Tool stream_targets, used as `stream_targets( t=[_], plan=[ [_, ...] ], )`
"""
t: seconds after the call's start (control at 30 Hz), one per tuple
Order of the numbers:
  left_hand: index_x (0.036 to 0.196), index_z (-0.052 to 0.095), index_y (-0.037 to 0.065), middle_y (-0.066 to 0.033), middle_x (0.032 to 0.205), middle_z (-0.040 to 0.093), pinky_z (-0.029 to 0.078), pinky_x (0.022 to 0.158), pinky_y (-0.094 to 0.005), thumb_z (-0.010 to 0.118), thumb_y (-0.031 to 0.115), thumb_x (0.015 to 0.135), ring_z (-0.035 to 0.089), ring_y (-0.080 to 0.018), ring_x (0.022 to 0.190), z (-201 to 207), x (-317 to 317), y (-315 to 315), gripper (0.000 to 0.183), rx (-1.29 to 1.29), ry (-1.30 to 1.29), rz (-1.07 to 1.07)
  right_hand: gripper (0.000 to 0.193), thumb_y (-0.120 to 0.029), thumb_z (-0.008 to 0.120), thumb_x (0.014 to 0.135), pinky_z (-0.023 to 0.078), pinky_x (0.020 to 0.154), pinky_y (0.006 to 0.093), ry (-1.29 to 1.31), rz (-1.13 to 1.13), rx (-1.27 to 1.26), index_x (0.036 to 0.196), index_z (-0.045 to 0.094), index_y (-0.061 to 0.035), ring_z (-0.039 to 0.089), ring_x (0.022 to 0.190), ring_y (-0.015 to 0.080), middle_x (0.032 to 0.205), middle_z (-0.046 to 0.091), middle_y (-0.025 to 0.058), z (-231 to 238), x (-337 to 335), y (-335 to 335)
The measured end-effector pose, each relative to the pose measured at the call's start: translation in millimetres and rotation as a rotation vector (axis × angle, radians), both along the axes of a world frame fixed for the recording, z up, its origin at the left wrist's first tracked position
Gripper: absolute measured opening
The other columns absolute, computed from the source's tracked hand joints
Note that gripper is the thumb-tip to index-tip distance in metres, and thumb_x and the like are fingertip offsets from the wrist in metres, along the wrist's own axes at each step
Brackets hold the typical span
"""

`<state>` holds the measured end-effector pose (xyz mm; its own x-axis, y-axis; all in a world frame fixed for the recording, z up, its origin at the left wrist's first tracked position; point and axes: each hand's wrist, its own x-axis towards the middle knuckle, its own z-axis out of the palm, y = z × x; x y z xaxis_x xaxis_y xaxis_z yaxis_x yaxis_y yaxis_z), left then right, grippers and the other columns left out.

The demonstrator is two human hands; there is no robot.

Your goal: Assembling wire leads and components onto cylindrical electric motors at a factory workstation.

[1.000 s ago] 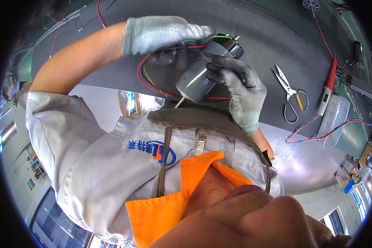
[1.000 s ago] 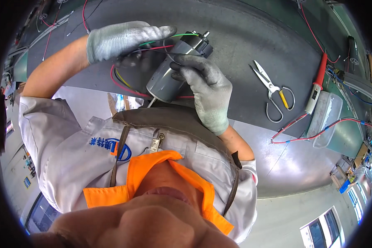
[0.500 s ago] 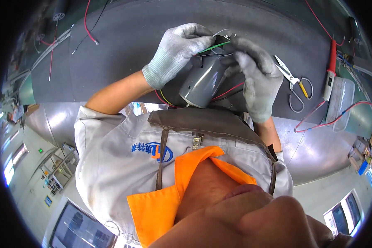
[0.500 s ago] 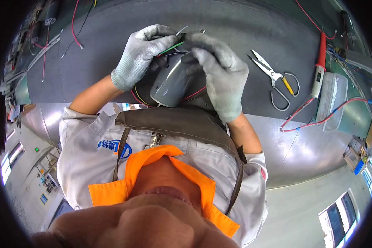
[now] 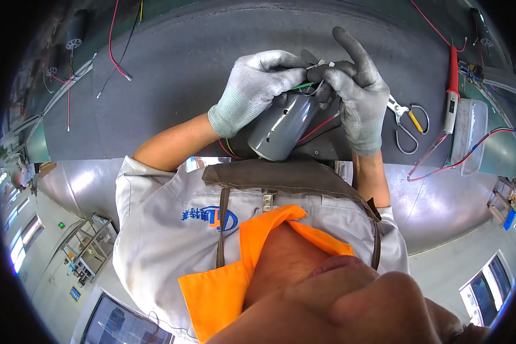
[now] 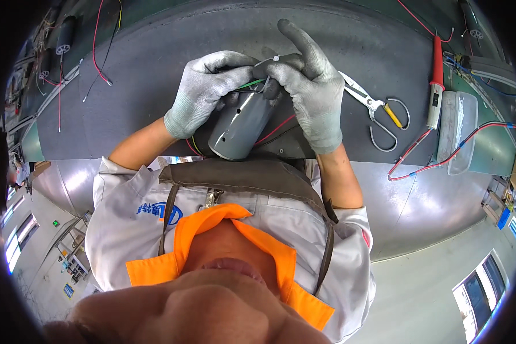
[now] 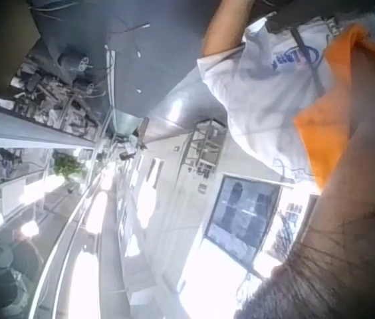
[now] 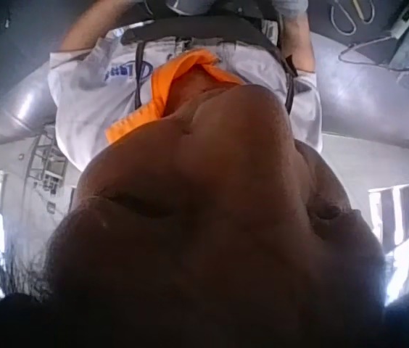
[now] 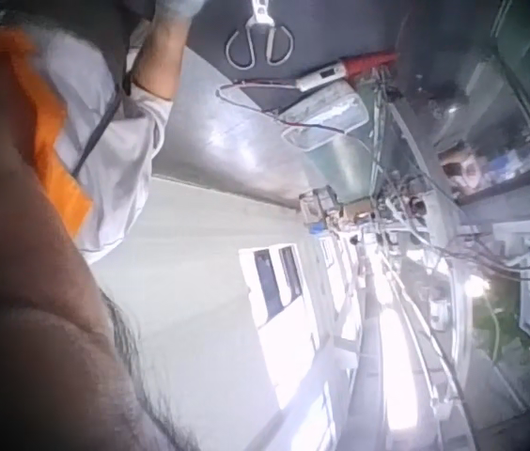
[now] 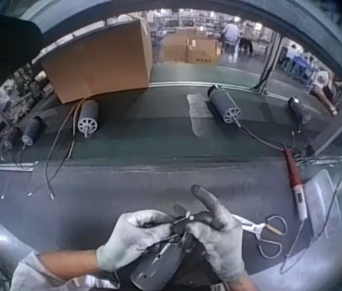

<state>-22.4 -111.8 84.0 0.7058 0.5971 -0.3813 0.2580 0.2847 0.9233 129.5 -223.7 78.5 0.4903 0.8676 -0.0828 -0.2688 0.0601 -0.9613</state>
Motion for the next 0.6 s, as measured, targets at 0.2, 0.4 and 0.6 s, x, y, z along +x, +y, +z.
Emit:
stream_targets(
  t=[0.2, 0.4, 0.6],
  plan=[
    [0.114, 0.071, 0.002, 0.0013, 0.091, 0.070, 0.045, 0.059, -0.0167, 0.068, 0.013, 0.095, 0.058, -0.0011, 0.070, 1.7, 7.7, 1.4, 0.022, 0.063, -0.054, -0.069, 0.065, -0.023, 0.075, 0.086, 0.040, 0.047, 0.0190, -0.111, 0.386, -0.083, 0.138, 0.052, 0.0088, 0.055, 0.056, 0.0052, 0.074, 0.066, 0.0031, 5.2, 38.9, 9.7],
    [0.106, 0.073, 0.000, -0.0051, 0.091, 0.073, 0.055, 0.074, -0.0246, 0.070, 0.005, 0.092, 0.066, -0.0093, 0.084, -13.1, 21.7, -6.5, 0.016, 0.306, -0.212, -0.040, 0.047, -0.017, 0.073, 0.089, 0.046, 0.045, 0.0215, -0.083, 0.514, -0.351, 0.130, 0.062, 0.0026, 0.057, 0.051, 0.0079, 0.081, 0.070, 0.0056, 14.6, 54.1, 13.9],
    [0.107, 0.071, 0.001, -0.0091, 0.093, 0.070, 0.054, 0.073, -0.0283, 0.067, -0.001, 0.087, 0.066, -0.0167, 0.079, -10.8, 19.2, -14.8, 0.020, 0.770, -0.150, -0.108, 0.026, -0.016, 0.072, 0.091, 0.051, 0.061, 0.0312, -1.150, 0.049, -0.027, 0.115, 0.072, -0.0048, 0.064, 0.068, 0.0150, 0.086, 0.073, 0.0078, -3.5, 28.5, -14.5]
  ],
)
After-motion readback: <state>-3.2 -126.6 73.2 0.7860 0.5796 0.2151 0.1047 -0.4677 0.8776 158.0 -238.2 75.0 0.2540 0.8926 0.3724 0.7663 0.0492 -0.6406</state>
